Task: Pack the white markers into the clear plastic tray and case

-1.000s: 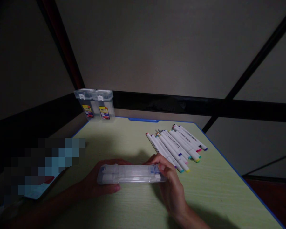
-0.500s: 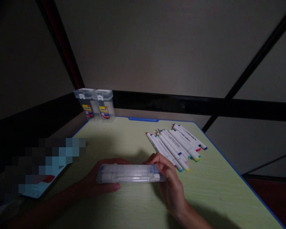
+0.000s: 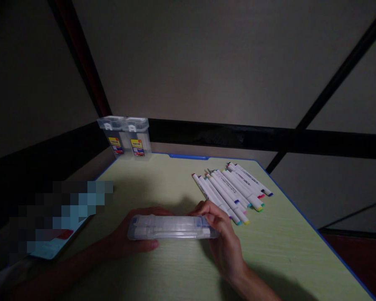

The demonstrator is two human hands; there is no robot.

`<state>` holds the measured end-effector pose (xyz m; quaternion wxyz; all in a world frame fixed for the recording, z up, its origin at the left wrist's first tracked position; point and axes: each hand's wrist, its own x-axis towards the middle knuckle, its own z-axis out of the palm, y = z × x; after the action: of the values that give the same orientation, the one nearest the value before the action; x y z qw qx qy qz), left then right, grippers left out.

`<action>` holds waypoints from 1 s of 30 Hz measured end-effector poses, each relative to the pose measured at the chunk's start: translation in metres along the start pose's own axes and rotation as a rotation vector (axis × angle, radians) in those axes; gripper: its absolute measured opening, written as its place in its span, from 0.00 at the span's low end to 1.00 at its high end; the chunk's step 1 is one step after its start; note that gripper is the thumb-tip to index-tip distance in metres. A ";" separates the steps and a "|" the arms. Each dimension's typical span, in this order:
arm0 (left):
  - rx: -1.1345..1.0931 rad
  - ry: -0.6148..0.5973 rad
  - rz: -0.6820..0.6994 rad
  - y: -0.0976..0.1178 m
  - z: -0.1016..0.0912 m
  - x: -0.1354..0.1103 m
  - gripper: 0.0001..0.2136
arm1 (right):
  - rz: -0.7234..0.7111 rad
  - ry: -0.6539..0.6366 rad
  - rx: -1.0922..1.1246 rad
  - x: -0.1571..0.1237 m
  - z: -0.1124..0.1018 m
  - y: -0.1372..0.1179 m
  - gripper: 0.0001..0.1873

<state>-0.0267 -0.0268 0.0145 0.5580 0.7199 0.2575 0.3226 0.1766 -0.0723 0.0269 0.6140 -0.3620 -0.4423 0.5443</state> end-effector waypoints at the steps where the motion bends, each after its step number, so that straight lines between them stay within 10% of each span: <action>1: 0.002 -0.002 0.003 -0.001 0.000 0.000 0.21 | 0.001 -0.006 -0.001 0.000 0.000 0.000 0.11; 20: -0.274 0.078 -0.112 -0.008 0.002 0.005 0.18 | -0.081 0.078 -0.298 -0.001 -0.015 0.035 0.15; 30: -0.326 0.038 -0.016 -0.011 0.001 0.007 0.30 | -0.565 0.146 -0.662 -0.010 -0.004 0.012 0.10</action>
<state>-0.0219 -0.0196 0.0045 0.6650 0.6113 0.2179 0.3695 0.1757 -0.0806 0.0134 0.6193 -0.4417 -0.6299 0.1570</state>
